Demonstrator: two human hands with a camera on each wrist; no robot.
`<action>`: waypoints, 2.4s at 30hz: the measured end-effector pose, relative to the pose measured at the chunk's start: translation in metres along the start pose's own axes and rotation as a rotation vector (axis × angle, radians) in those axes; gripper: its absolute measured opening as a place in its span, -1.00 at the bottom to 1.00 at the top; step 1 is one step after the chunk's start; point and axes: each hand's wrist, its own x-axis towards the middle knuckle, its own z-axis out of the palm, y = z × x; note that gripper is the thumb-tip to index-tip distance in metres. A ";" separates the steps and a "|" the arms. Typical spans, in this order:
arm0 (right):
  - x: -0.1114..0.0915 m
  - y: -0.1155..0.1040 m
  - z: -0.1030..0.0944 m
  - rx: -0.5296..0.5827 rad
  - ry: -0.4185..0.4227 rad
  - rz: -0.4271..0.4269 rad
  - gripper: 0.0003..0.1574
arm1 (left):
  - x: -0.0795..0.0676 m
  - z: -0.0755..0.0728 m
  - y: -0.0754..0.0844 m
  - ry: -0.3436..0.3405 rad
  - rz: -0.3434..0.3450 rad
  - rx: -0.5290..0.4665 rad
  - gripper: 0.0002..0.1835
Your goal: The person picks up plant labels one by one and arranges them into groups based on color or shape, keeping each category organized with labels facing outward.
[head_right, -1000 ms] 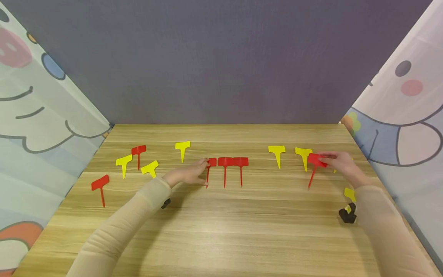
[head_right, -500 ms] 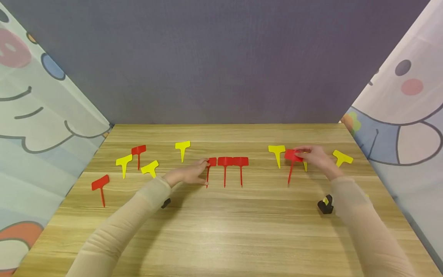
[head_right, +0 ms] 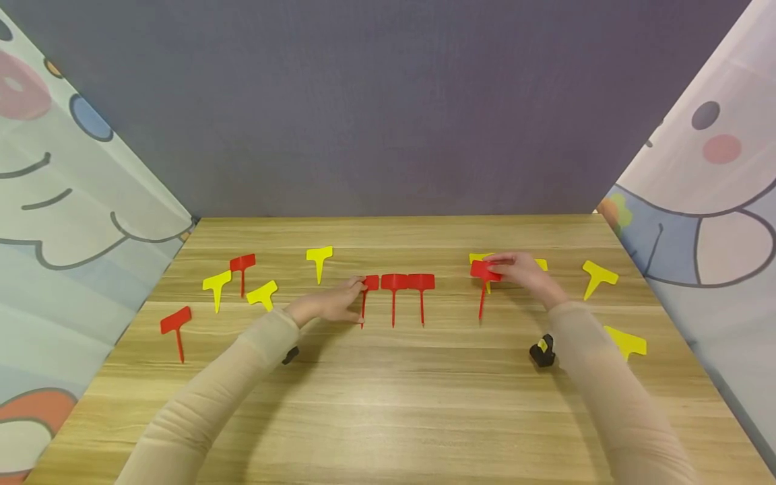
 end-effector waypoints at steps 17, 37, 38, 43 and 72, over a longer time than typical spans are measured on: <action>0.015 -0.011 0.025 0.004 -0.074 -0.035 -0.46 | -0.002 0.000 0.000 0.005 0.007 0.001 -0.16; 0.027 -0.015 0.042 0.008 -0.201 0.008 -0.50 | 0.000 0.001 -0.002 0.002 0.005 -0.015 -0.15; 0.028 -0.015 0.042 0.013 -0.207 0.009 -0.51 | 0.000 0.001 -0.001 0.007 0.008 -0.019 -0.16; 0.030 -0.014 0.046 0.013 -0.230 -0.003 -0.51 | 0.000 0.002 -0.001 0.026 0.024 -0.017 -0.20; 0.036 -0.015 0.059 -0.176 -0.136 -0.144 -0.59 | 0.001 0.002 -0.002 0.027 0.022 -0.013 -0.19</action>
